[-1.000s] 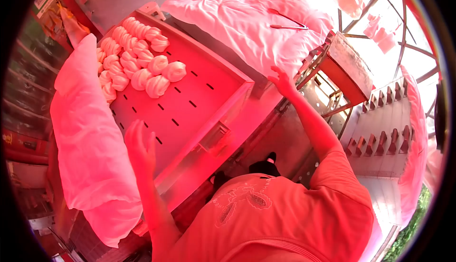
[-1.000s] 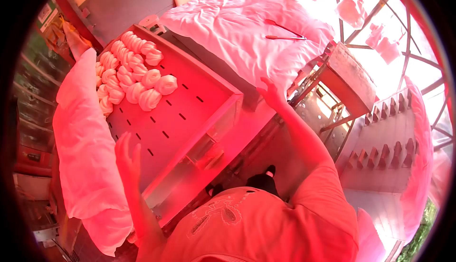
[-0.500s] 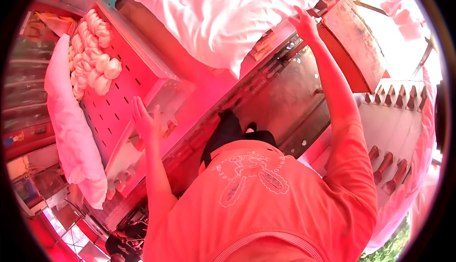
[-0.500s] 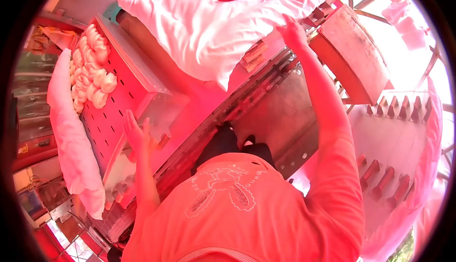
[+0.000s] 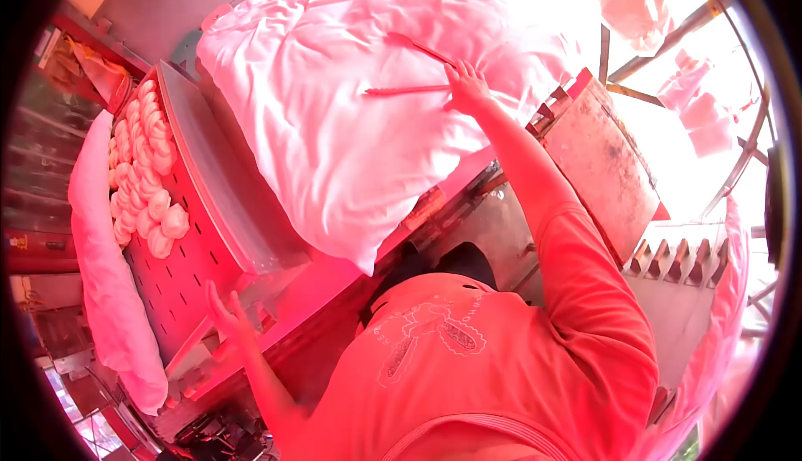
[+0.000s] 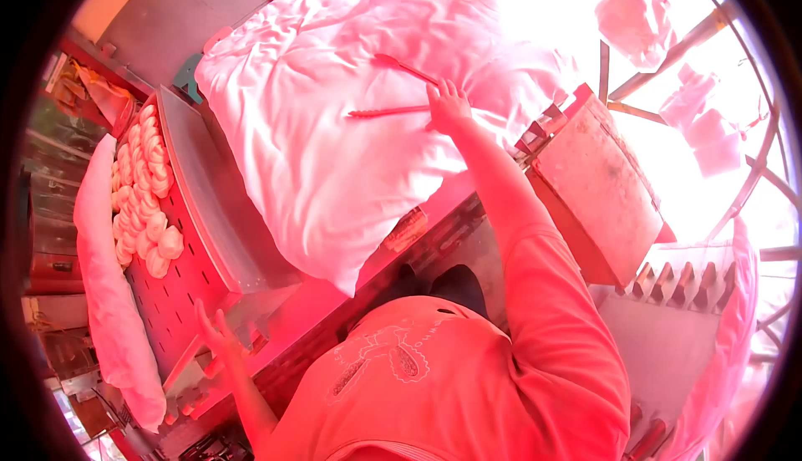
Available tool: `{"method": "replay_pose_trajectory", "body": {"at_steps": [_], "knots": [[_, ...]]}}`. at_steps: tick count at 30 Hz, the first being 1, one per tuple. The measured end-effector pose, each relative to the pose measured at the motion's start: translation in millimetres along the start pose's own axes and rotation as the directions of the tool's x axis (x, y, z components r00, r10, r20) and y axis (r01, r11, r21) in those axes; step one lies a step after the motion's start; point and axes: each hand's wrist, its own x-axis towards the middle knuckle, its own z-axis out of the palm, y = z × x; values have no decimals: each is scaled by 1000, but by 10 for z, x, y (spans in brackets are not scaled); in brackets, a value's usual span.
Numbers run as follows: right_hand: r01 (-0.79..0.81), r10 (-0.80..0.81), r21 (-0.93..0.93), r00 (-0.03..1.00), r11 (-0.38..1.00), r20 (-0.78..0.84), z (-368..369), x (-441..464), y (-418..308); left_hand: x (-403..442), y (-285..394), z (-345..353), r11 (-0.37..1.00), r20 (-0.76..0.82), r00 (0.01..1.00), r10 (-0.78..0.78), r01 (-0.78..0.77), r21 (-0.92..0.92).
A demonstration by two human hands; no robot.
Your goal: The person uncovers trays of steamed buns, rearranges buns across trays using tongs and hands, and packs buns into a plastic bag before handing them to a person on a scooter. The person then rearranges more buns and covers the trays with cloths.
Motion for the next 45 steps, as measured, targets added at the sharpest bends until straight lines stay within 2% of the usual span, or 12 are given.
{"method": "replay_pose_trajectory", "body": {"at_steps": [2,4,12,17,20,23,28,31,34,40,42,45], "knots": [[-33,34,-11,998,999,59,9,142,58,208,782,321,987,16,997,-69,71,-146],[29,-35,47,991,998,126,223,411,154,375,1369,740,983,61,982,179,-177,-42],[46,-76,173,982,984,175,406,1008,175,531,3521,2384,876,310,839,448,-341,-342],[-70,-72,889,991,453,114,-41,968,1103,740,4428,3136,816,448,714,538,-307,-491],[-156,3,984,988,-84,157,-483,573,2051,884,4889,3798,753,450,647,616,-317,-576],[-5,280,945,954,-327,102,-625,-39,2909,924,5549,4560,607,307,534,788,-592,-531],[-74,533,974,827,-216,181,-551,-1300,3456,752,6013,6003,528,324,495,806,-849,-15],[-160,583,962,769,-220,261,-394,-1791,3454,1071,6100,6053,427,410,298,862,-863,-271],[-208,609,944,724,-256,324,-322,-1798,3326,1656,6052,5929,651,274,591,758,-706,-278],[-145,442,970,870,-197,220,-415,-1090,3069,2898,5531,5504,835,176,861,477,-381,-397],[-152,412,973,886,-174,212,-462,-928,2960,2904,5580,5037,825,284,816,503,-357,-437],[-154,375,970,902,-186,215,-489,-734,2826,2005,5701,4759,673,255,626,737,-646,-360]]}}
